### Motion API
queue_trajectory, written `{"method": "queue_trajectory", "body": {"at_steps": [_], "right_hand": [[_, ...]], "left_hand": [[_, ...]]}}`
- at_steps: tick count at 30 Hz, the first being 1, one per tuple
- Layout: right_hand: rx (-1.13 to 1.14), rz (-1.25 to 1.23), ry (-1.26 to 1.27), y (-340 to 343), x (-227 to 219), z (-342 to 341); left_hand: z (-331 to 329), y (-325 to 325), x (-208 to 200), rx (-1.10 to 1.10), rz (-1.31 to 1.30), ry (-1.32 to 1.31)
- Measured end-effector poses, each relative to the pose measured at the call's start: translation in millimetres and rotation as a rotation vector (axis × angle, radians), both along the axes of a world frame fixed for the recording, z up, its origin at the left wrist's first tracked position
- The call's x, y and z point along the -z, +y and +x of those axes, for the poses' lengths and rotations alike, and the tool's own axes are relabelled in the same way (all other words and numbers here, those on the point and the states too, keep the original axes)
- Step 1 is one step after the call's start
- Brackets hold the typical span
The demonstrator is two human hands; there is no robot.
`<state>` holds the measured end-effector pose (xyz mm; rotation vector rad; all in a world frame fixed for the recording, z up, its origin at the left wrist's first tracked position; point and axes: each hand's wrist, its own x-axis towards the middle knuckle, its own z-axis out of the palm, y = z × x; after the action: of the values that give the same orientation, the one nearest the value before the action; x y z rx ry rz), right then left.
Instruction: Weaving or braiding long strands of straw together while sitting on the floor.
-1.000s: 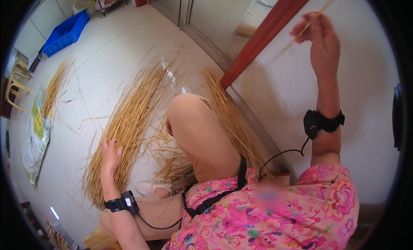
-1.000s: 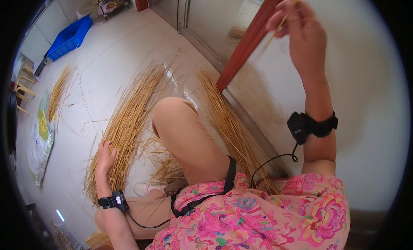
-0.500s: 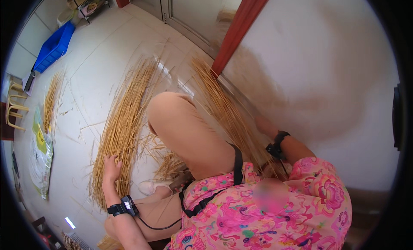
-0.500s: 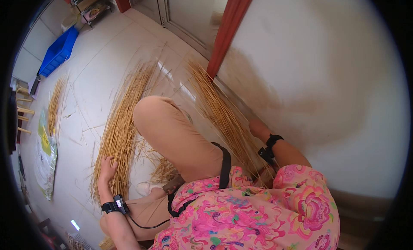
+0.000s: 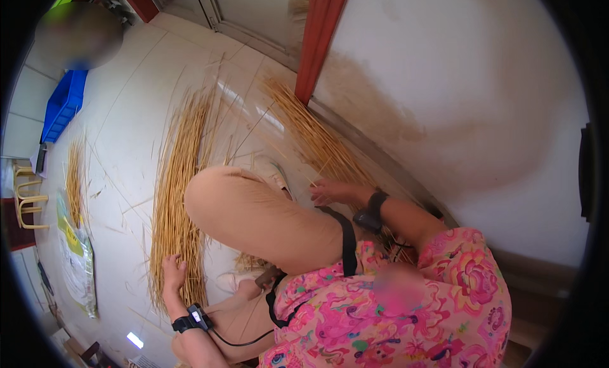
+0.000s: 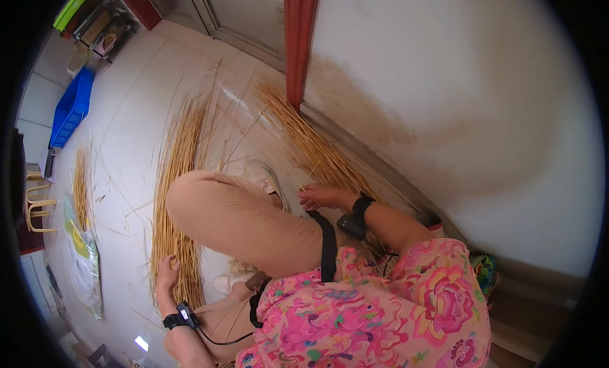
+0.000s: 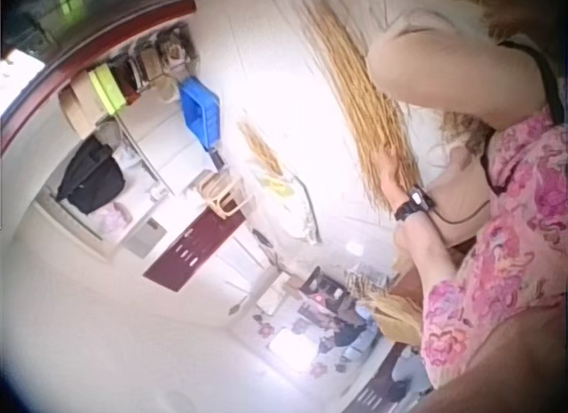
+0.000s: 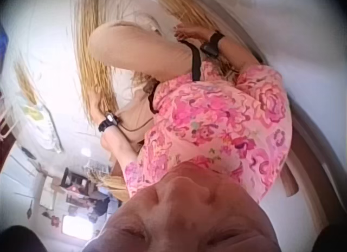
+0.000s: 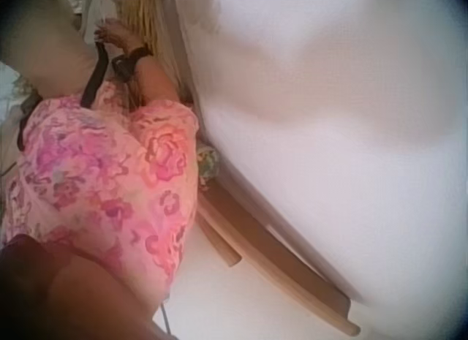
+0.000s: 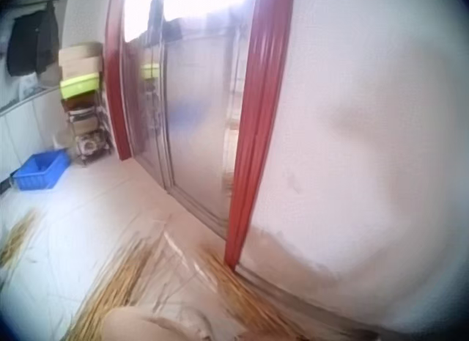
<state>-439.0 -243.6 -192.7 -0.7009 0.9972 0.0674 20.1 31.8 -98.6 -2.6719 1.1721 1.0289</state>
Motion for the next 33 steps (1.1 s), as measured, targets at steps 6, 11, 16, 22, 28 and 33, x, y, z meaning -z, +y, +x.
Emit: {"method": "queue_trajectory", "body": {"at_steps": [6,11,16,22,28,33], "right_hand": [[-0.094,-0.148,0.052,-7,46,16],[0.043,-0.334,0.082,-19,19,23],[0.282,-0.478,0.126,-44,-22,14],[0.095,-1.252,0.370,-71,-61,-18],[-0.175,-1.162,0.664,-46,-73,-101],[-0.317,-1.162,0.745,-3,-37,-167]], "left_hand": [[8,-10,7,0.006,-0.016,0.050],[7,-27,2,0.034,-0.089,0.004],[-4,-48,-4,-0.013,-0.169,0.182],[1,-44,4,-0.031,-0.240,0.162],[5,-38,12,0.017,-0.231,0.144],[2,-47,15,-0.021,-0.217,0.166]]}}
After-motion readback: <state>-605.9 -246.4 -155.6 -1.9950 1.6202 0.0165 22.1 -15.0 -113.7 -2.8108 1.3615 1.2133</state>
